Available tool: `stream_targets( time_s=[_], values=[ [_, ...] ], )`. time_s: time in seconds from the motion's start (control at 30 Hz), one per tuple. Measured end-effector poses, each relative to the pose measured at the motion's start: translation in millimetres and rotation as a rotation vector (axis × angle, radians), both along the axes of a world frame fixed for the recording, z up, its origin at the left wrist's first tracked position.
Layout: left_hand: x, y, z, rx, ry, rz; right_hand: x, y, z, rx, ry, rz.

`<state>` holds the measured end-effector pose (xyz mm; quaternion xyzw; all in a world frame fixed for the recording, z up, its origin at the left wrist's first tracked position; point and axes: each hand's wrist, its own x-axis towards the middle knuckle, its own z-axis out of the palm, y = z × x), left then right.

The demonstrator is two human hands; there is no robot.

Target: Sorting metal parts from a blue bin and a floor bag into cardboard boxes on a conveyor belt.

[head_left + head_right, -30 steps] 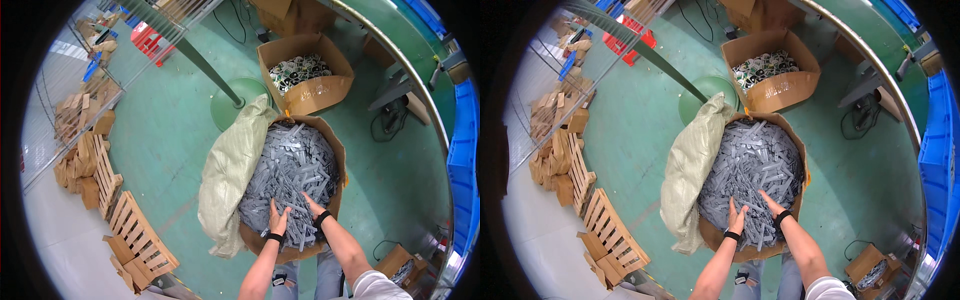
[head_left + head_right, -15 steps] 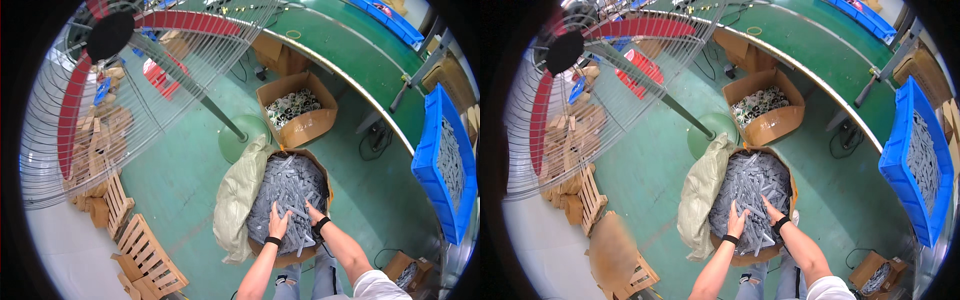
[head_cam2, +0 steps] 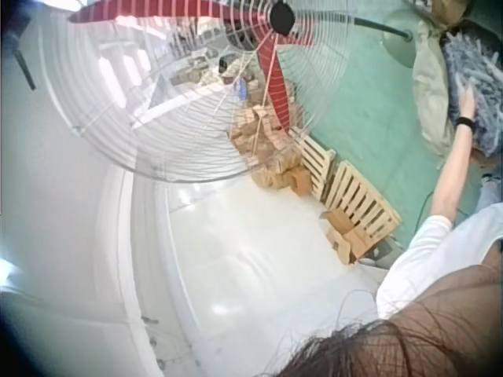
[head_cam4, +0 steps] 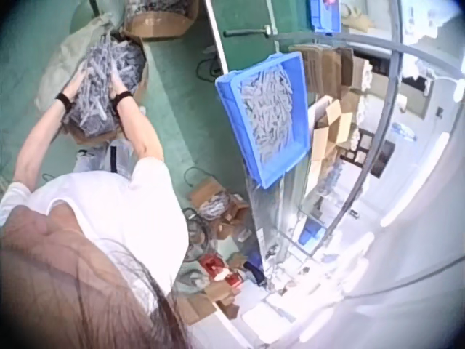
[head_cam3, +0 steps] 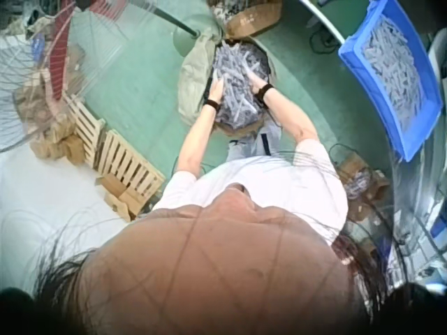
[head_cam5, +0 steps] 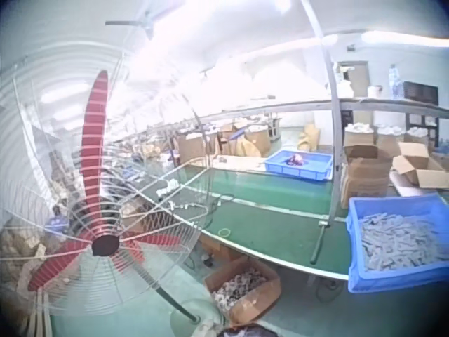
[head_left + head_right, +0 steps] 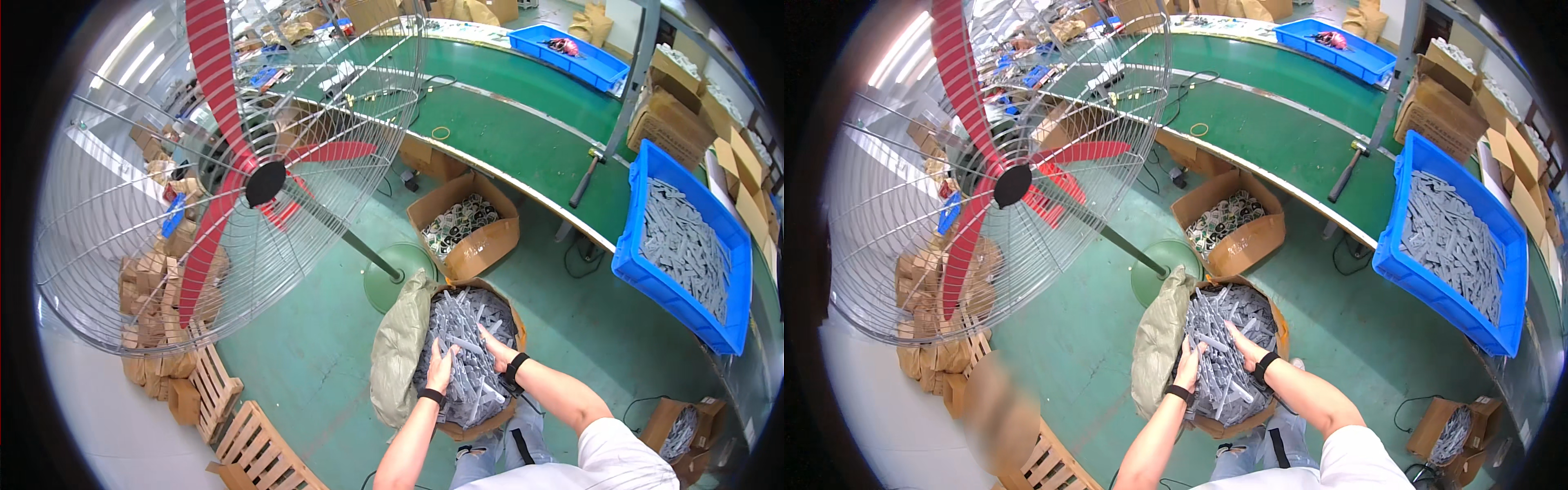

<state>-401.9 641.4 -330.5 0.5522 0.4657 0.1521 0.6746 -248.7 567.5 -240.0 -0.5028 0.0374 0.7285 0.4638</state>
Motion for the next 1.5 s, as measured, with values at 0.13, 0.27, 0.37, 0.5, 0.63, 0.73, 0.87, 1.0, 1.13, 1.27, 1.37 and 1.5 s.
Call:
stream_targets(
  time_s=[0.13, 0.27, 0.37, 0.5, 0.63, 0.73, 0.87, 1.0, 1.13, 1.27, 1.37, 1.5],
  values=[
    [9.1, 8.4, 45.2, -0.126, -0.068, -0.023, 0.8, 0.9, 42.3, -0.047, 0.049, -0.049],
    [13.5, 10.1, 94.2, -0.199, -0.149, 0.003, -2.6, -0.5, 79.4, 0.017, -0.043, -0.032],
    [13.5, 10.1, 116.7, -0.252, -0.193, 0.007, -2.7, 0.9, 100.2, 0.003, -0.045, -0.017],
    [18.5, 8.7, 134.3, -0.231, -0.217, 0.014, 4.1, 3.7, 78.0, 0.066, 0.063, -0.048],
    [14.0, 13.2, 128.6, -0.195, -0.233, -0.033, -0.3, 2.1, 103.3, 0.141, 0.144, -0.047],
    [12.3, 11.2, 124.3, -0.106, -0.197, -0.002, -6.8, 0.1, 107.1, 0.209, 0.095, -0.043],
    [17.1, -4.6, 152.7, -0.113, -0.191, -0.037, -3.0, -9.5, 103.2, 0.180, 0.157, -0.087],
    [17.0, -13.7, 171.5, -0.162, -0.184, -0.022, -4.0, -13.3, 110.9, 0.195, 0.134, -0.067],
    [10.8, -13.7, 171.4, -0.115, -0.165, -0.023, -7.7, -14.0, 115.5, 0.225, 0.137, -0.039],
    [19.6, -20.7, 175.8, -0.134, -0.205, -0.031, -0.6, -22.9, 129.1, 0.231, 0.124, -0.039],
    [37.0, -29.9, 185.4, -0.149, -0.215, -0.035, 12.1, -36.0, 147.8, 0.270, 0.119, -0.058],
    [70.1, -42.7, 196.2, -0.162, -0.273, -0.066, 41.0, -57.0, 165.8, 0.236, 0.098, -0.126]
  ],
)
